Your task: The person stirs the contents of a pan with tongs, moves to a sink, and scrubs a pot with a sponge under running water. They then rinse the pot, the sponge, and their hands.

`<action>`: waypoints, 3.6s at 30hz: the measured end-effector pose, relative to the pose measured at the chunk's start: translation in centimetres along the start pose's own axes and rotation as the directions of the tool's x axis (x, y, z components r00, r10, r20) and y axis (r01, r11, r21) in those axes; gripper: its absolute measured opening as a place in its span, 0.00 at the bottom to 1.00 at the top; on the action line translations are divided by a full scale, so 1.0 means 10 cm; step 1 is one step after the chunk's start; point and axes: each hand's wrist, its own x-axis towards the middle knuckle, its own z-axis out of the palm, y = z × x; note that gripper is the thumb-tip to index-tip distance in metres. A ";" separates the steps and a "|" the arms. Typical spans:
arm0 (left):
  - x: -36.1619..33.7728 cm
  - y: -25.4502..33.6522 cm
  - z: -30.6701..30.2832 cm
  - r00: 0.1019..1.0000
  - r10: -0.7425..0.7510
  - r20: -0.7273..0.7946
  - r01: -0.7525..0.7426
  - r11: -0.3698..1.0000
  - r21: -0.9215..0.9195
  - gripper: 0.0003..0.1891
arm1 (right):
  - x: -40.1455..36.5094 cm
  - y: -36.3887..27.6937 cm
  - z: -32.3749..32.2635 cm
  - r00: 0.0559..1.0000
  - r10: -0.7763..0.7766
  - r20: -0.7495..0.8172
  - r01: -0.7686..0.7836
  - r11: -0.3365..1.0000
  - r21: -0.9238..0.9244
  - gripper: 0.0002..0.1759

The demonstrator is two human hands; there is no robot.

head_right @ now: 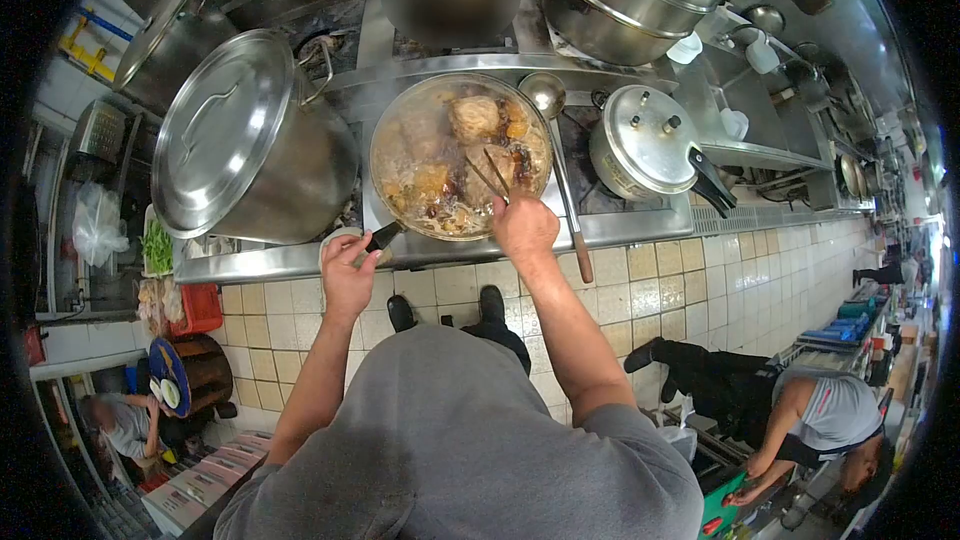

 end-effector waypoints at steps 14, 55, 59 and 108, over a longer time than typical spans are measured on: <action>0.00 0.04 -0.01 1.000 -0.005 -0.011 0.005 1.000 0.014 0.20 | 0.01 -0.02 -0.03 1.000 -0.019 0.020 0.019 1.000 0.017 0.14; -0.02 -0.01 0.00 0.999 0.018 -0.026 -0.017 0.999 0.037 0.20 | 0.58 0.24 -0.54 0.926 0.296 0.234 -0.328 0.938 0.114 0.24; 0.00 0.05 -0.02 1.000 -0.019 0.004 0.019 0.998 0.053 0.20 | 0.71 0.67 -0.34 0.872 0.237 0.428 -0.330 0.931 0.156 0.26; 0.01 0.07 -0.05 1.000 -0.020 0.023 0.019 0.999 0.030 0.20 | -0.44 0.37 -0.09 0.980 -0.133 -0.150 0.153 0.980 0.128 0.12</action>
